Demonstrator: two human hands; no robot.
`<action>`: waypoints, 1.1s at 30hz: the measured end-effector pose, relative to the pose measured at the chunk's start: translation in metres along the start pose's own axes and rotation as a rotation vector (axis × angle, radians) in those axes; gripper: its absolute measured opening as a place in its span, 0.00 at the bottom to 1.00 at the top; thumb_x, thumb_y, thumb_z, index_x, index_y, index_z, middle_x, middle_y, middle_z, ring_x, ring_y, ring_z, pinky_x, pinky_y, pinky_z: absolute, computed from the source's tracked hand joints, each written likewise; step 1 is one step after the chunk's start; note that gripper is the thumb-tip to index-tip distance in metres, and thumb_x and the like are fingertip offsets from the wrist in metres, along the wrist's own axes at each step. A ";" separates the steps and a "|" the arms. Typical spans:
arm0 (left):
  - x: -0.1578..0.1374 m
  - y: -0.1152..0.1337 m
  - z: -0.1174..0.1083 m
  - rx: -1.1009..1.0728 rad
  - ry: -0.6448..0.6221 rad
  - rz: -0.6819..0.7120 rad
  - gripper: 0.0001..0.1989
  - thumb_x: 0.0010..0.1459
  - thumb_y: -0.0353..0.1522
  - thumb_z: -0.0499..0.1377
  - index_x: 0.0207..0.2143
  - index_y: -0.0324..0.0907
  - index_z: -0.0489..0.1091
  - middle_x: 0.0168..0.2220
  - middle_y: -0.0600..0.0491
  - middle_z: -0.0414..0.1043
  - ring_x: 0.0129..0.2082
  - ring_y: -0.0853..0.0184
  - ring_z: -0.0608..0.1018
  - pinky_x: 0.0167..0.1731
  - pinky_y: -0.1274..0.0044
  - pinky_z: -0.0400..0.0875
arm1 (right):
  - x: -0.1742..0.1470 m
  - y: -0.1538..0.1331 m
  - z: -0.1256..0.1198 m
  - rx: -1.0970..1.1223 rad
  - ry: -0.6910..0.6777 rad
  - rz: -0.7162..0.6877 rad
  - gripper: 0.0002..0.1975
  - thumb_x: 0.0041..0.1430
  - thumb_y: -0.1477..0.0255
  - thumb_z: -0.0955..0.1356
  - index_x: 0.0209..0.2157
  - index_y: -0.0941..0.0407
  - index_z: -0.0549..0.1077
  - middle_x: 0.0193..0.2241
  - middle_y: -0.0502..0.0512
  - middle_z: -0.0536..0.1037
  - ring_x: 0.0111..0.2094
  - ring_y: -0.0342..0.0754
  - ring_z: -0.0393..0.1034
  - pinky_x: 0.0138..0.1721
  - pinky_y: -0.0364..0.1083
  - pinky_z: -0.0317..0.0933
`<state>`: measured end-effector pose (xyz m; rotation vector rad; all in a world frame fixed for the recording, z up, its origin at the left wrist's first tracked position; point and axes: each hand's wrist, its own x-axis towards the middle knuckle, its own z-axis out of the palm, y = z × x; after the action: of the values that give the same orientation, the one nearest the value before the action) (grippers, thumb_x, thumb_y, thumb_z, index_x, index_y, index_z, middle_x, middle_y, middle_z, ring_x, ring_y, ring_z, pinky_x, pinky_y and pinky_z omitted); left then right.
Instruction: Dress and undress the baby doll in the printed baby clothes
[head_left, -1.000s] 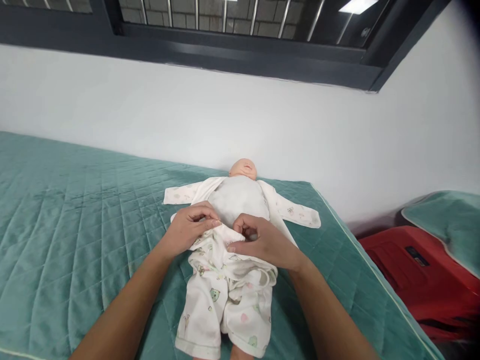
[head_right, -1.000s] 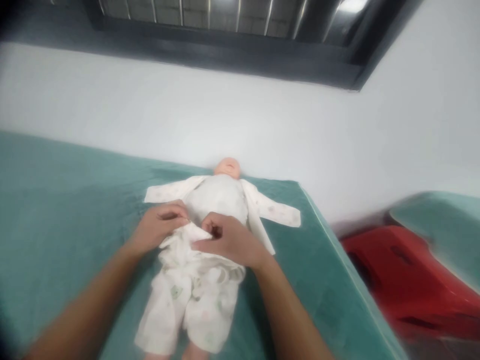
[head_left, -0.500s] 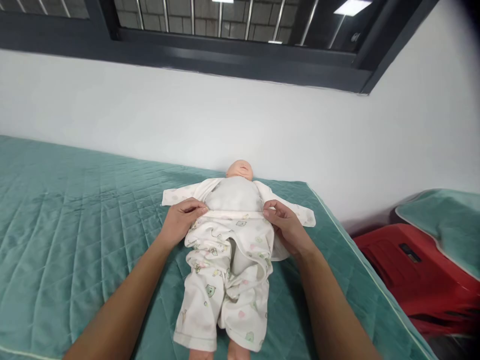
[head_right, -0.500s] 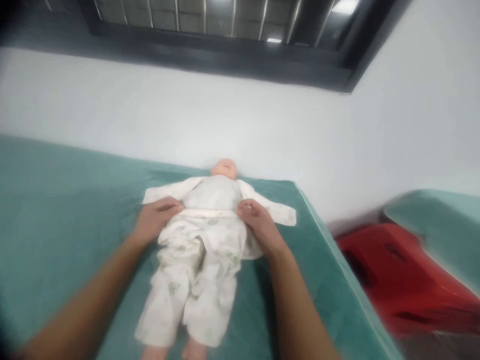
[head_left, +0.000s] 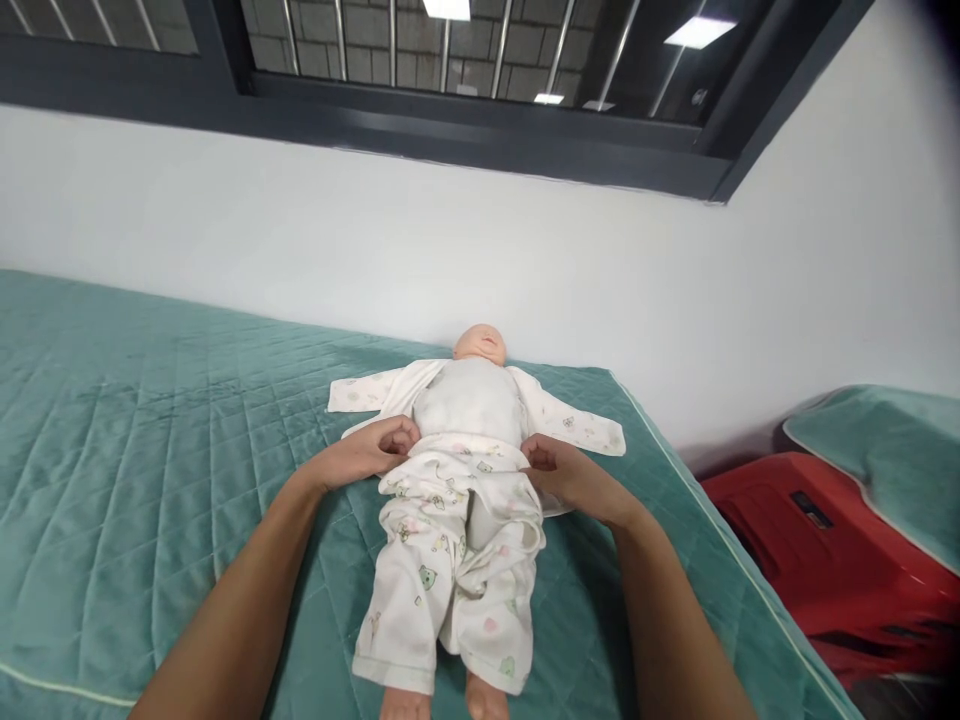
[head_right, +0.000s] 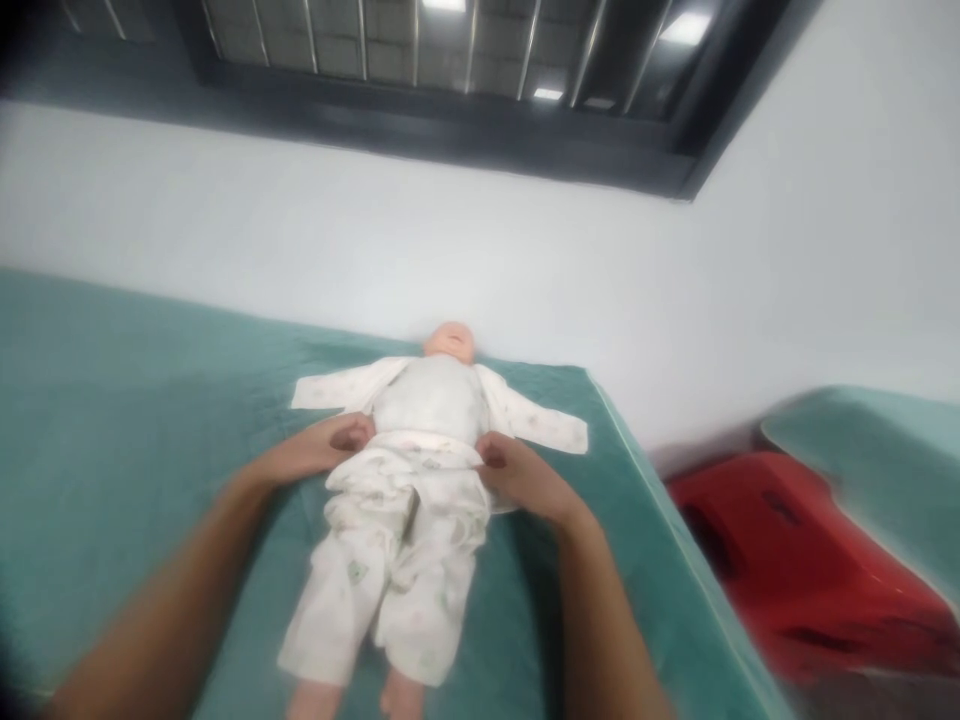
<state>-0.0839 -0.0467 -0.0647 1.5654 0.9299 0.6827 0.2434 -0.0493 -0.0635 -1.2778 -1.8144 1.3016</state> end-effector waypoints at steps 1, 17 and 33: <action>0.000 0.000 0.000 -0.006 -0.015 -0.006 0.12 0.50 0.37 0.63 0.34 0.41 0.66 0.30 0.56 0.65 0.30 0.70 0.67 0.28 0.80 0.61 | 0.000 0.001 0.001 -0.026 0.009 0.003 0.10 0.53 0.66 0.71 0.33 0.56 0.70 0.29 0.50 0.72 0.30 0.44 0.63 0.28 0.42 0.55; 0.014 -0.008 0.011 0.119 0.293 -0.029 0.09 0.50 0.37 0.58 0.31 0.43 0.64 0.27 0.59 0.67 0.25 0.71 0.67 0.23 0.81 0.59 | 0.019 0.018 0.013 -0.247 0.309 0.117 0.08 0.43 0.75 0.68 0.30 0.54 0.67 0.25 0.47 0.70 0.28 0.45 0.62 0.29 0.44 0.55; 0.034 0.024 0.007 -0.089 -0.031 -0.110 0.08 0.39 0.27 0.60 0.27 0.42 0.73 0.27 0.55 0.76 0.34 0.61 0.78 0.36 0.73 0.71 | 0.008 -0.005 0.008 0.275 0.106 0.107 0.07 0.47 0.74 0.68 0.29 0.56 0.66 0.26 0.45 0.66 0.26 0.40 0.58 0.24 0.39 0.51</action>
<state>-0.0555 -0.0226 -0.0446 1.4317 0.9433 0.6122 0.2322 -0.0451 -0.0628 -1.2788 -1.4539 1.4539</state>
